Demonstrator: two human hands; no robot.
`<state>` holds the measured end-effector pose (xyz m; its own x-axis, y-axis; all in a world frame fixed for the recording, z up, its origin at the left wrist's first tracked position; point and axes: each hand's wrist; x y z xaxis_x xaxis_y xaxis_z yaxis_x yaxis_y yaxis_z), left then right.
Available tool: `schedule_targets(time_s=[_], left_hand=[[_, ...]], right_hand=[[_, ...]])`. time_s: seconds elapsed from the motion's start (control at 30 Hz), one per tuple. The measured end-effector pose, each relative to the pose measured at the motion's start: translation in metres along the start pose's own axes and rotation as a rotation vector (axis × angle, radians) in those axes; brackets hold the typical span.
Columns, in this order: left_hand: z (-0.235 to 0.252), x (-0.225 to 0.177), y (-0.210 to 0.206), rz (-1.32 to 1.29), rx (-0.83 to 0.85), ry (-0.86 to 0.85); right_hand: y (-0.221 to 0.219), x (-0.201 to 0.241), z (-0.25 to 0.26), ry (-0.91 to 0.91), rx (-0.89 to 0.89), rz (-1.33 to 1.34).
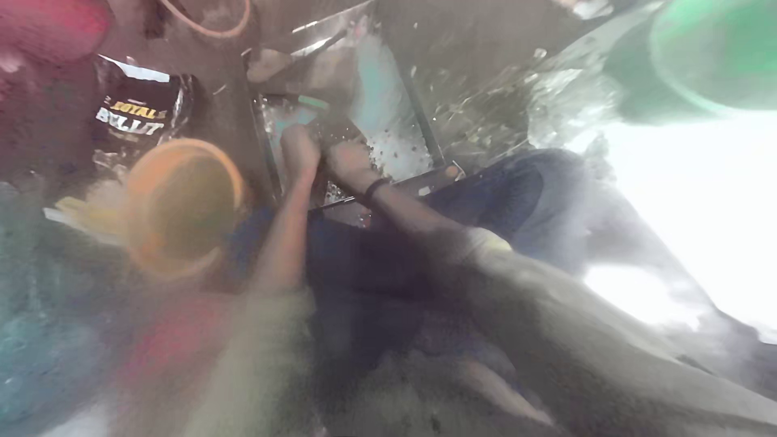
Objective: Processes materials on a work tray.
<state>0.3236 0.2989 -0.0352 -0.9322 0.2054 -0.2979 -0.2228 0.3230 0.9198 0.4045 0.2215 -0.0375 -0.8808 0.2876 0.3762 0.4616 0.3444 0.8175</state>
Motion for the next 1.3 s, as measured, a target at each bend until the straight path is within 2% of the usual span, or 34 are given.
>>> schedule_targets(time_s=[0.17, 0.3, 0.5, 0.7, 0.97, 1.03, 1.13, 1.3], left_hand=[[0.005, 0.001, 0.003, 0.031, 0.023, -0.022], [0.005, 0.004, 0.002, -0.028, 0.027, -0.042], [0.001, 0.005, 0.001, 0.037, -0.007, 0.027], [-0.010, -0.003, 0.007, 0.002, -0.006, 0.081], [-0.005, -0.004, 0.005, 0.080, 0.028, 0.010], [-0.002, -0.003, 0.004, 0.065, 0.028, 0.019], [0.000, -0.001, 0.001, 0.029, 0.035, 0.016], [-0.001, -0.002, -0.006, 0.052, 0.027, -0.010]], right_hand=[[-0.016, -0.014, -0.039, -0.033, 0.040, -0.049], [-0.012, -0.026, -0.053, -0.070, 0.060, -0.041], [0.020, -0.001, -0.030, -0.013, 0.017, 0.012], [0.010, 0.009, 0.011, 0.037, 0.015, 0.048], [-0.012, -0.006, -0.022, -0.035, 0.042, 0.008], [-0.022, -0.013, -0.037, -0.033, 0.019, 0.004], [-0.046, -0.038, -0.054, 0.022, -0.150, 0.063], [-0.031, -0.046, -0.061, -0.006, -0.180, 0.080]])
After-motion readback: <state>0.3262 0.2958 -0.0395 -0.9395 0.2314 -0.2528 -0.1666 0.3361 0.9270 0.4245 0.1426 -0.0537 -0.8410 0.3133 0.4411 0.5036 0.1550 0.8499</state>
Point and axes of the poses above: each hand's wrist, its own z-axis towards the middle knuckle, its own y-axis out of the back of the hand, x = y × z, and after that the axes turned 7 degrees about x, right-handed
